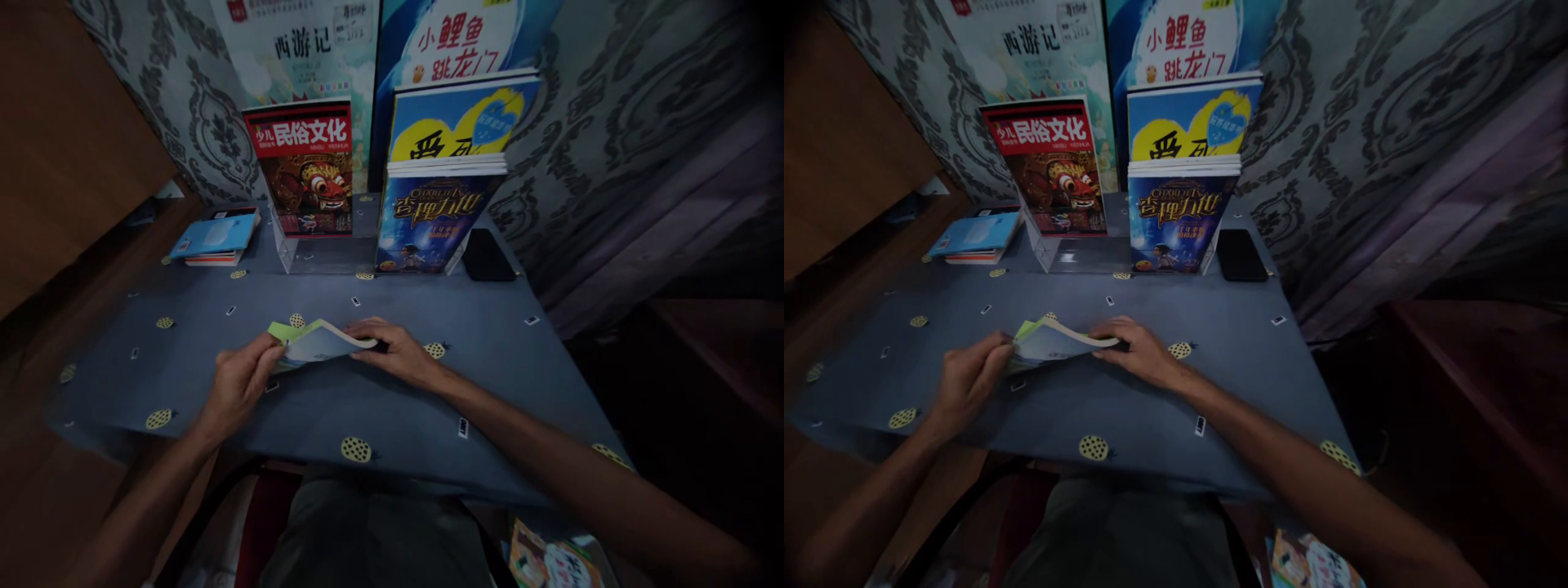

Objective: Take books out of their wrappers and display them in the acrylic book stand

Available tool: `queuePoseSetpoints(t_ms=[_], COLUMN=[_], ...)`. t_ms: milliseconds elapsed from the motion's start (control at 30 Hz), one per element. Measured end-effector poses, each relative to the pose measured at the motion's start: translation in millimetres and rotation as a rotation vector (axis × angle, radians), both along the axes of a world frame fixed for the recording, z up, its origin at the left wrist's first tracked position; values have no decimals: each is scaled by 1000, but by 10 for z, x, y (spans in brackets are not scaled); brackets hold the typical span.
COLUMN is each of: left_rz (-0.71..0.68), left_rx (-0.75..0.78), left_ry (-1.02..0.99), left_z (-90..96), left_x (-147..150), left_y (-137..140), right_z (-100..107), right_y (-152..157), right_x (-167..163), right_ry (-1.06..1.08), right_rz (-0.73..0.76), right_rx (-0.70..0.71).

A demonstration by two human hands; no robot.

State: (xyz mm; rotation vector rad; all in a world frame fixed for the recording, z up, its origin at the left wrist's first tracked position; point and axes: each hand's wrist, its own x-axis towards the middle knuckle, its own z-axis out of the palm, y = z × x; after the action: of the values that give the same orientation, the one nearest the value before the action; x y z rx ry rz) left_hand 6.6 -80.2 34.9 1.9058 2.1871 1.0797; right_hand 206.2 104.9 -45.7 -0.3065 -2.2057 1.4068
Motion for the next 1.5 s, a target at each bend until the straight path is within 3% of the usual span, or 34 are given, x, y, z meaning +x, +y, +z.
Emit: queuePoseSetpoints(t_ms=[167,233,333,433,533,600,767,867,1000,1133,1233,1333,1500], left_rz=[145,137,100,134,196,176,140,165,33,-131,-150,-117,-101], left_rx=[-99,-164,-282,-396,-450,-431,-408,-345,-278,-244,-254,-258,-191], left_ry=[-461,-688,-905,-895,-777,-595,136,408,457,485,538,580,640], left_z=[385,433,350,124,-118,-230,-315,-318,-337,-384,-445,-512,-564], left_x=[15,-41,-166,-316,-461,-536,-576,-473,-190,137,280,325,353], left_y=[126,259,516,747,872,893,828,786,760,763,785,806,792], right_z=[123,175,229,224,170,133,90,67,19,-18,-33,-36,-19], right_y=[-101,-163,-244,-257,-188,-121,17,81,141,209,294,369,401], right_x=[16,25,34,22,-2,-10,5,20,33,-9,-85,-137,-111], right_ry=[79,115,109,27,-12,-9,-55,-67,-33,63,82,91,99], right_rz=[61,118,247,283,136,45,-37,-99,-215,-295,-281,-258,-214], right_rx=[-498,-615,-780,-885,-950,-965,-964,-948,-793,-438,-232,-149,-154])
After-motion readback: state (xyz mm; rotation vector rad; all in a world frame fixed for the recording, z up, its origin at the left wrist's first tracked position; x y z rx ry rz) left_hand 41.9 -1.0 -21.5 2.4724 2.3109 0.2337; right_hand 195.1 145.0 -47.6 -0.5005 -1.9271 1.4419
